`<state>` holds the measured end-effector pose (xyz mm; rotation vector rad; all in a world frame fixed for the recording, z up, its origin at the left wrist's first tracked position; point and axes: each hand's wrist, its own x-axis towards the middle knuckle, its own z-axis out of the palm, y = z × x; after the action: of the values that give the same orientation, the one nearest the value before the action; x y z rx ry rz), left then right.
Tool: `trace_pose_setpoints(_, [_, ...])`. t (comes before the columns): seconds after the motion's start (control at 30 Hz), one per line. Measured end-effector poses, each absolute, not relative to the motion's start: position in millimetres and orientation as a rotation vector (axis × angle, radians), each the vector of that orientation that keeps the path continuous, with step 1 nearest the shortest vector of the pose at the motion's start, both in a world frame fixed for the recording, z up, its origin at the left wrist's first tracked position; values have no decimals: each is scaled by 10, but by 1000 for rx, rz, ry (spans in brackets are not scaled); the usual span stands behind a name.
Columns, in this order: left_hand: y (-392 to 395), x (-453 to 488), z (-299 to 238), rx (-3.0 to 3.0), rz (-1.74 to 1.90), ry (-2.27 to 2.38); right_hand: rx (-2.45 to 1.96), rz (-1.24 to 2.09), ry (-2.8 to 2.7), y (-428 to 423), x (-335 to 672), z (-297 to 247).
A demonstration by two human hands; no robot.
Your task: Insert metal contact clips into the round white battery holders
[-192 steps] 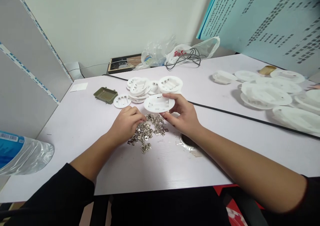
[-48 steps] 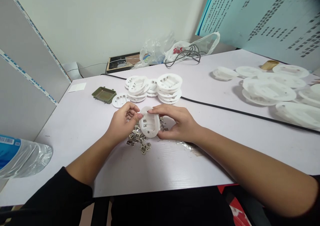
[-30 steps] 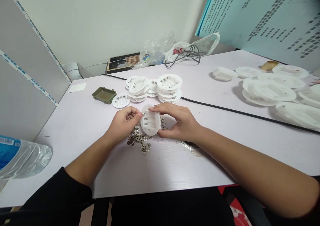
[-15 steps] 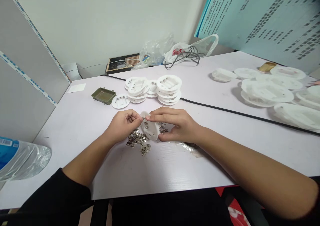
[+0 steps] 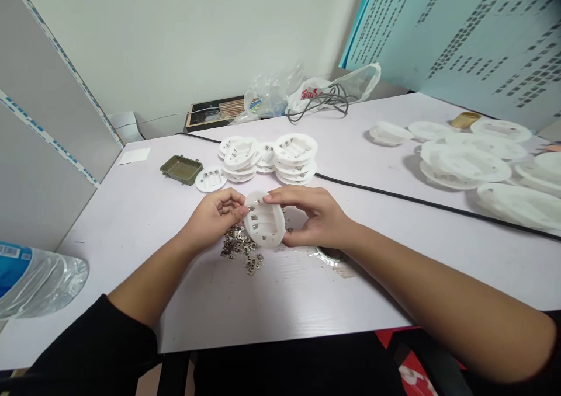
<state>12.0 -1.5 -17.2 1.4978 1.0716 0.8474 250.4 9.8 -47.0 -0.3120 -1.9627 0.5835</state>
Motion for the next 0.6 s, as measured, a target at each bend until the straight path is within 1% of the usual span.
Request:
trace_pose_setpoints(0.07, [-6, 104, -158, 1419, 830, 1006, -335, 666, -1912, 101, 2500, -504])
trace_pose_setpoints(0.17, [-8, 95, -124, 1396, 861, 1027, -346, 750, -1846, 99, 2490, -527])
trace_pose_setpoints(0.4, [-60, 139, -74, 1519, 813, 1204, -221, 501, -2025, 49, 2472, -444])
trace_pose_setpoints(0.6, [-69, 119, -56, 1740, 719, 1216, -185, 552, -2074, 48, 2489, -421])
